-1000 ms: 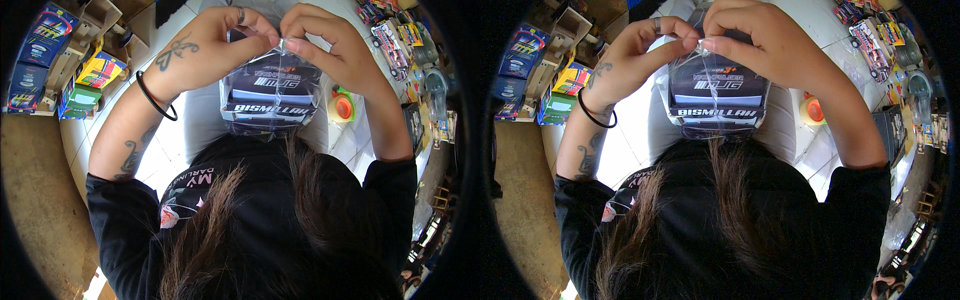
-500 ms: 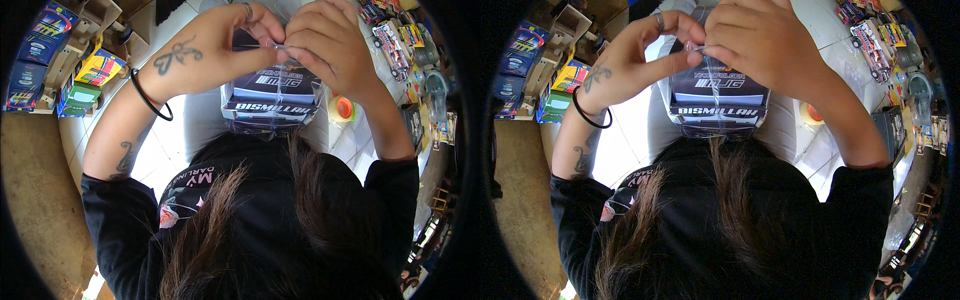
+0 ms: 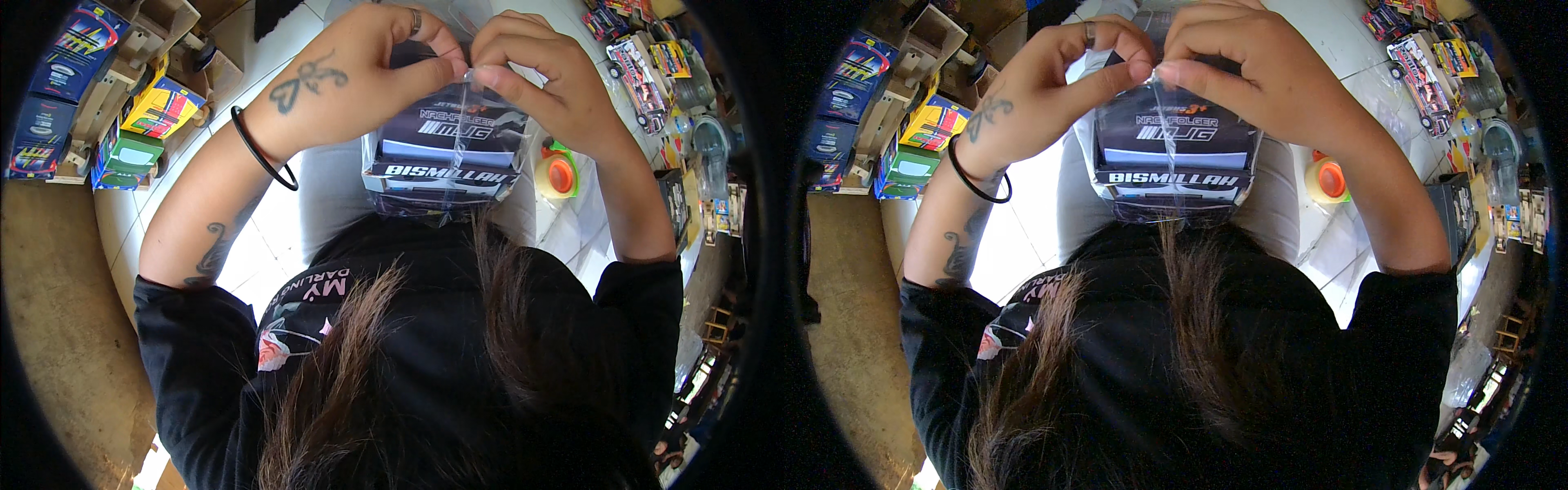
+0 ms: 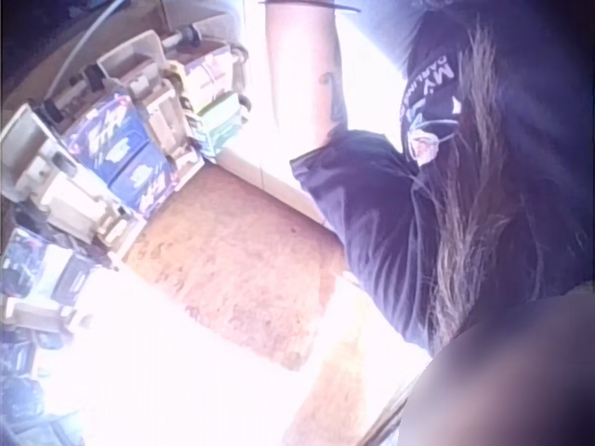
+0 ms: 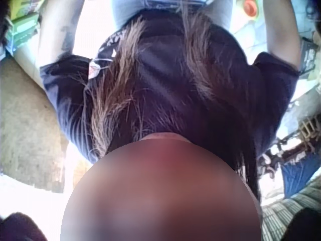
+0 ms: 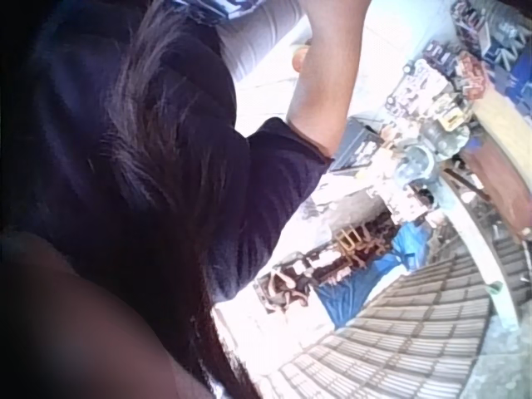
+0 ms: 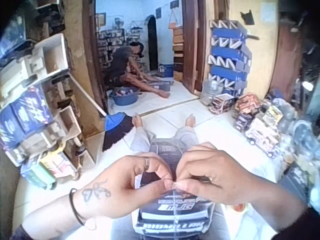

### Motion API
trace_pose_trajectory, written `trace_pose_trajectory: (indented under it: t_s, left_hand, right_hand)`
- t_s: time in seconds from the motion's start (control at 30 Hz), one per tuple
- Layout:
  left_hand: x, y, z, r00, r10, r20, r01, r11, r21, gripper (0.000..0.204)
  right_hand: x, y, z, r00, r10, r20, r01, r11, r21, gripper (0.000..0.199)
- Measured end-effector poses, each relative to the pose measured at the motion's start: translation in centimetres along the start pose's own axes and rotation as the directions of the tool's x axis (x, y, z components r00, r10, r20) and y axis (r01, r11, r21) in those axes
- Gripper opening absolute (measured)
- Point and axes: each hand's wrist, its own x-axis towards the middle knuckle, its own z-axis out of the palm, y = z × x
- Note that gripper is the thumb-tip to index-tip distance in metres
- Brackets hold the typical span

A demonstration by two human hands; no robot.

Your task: The person sits on the floor and wraps a rectangular toy box in clear plastic wrap. They pull the wrap from a roll, encase the box, smooth the plastic, and use a handheld tape dispenser to secure the wrap. The wrapped box is set aside on the floor.

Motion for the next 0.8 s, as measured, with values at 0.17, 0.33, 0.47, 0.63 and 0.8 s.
trace_pose_trajectory:
  t_s: [0.17, 0.33, 0.47, 0.63, 0.8]
  left_hand:
    - [0.0, -1.0, 0.8, 0.963, -0.254, 0.092, 0.267, 0.848, -0.458, 0.025]
    - [-0.1, 0.0, 1.0, 0.992, -0.107, -0.065, 0.088, 0.965, -0.246, 0.024]
    - [-0.5, 1.4, 0.1, 1.000, 0.025, 0.015, -0.029, 0.830, 0.557, 0.015]
    - [-0.7, 2.6, -0.2, 0.994, 0.101, -0.035, -0.083, 0.932, 0.354, 0.007]
    - [-0.8, 2.7, 0.0, 0.999, 0.034, -0.003, -0.030, 0.925, 0.378, 0.007]
  right_hand:
    - [0.2, -1.7, 0.3, 0.900, -0.310, -0.307, 0.110, 0.842, -0.528, 0.013]
    - [0.3, -1.9, 1.2, 0.871, -0.409, -0.273, 0.180, 0.782, -0.597, 0.015]
    - [-0.4, -1.2, 0.4, 0.986, -0.150, -0.071, 0.112, 0.917, -0.382, 0.011]
    - [0.7, -1.7, -2.4, 0.994, -0.002, 0.106, 0.005, 1.000, -0.028, 0.012]
    - [1.0, -2.9, -3.1, 0.993, 0.036, 0.114, -0.035, 0.999, -0.015, 0.013]
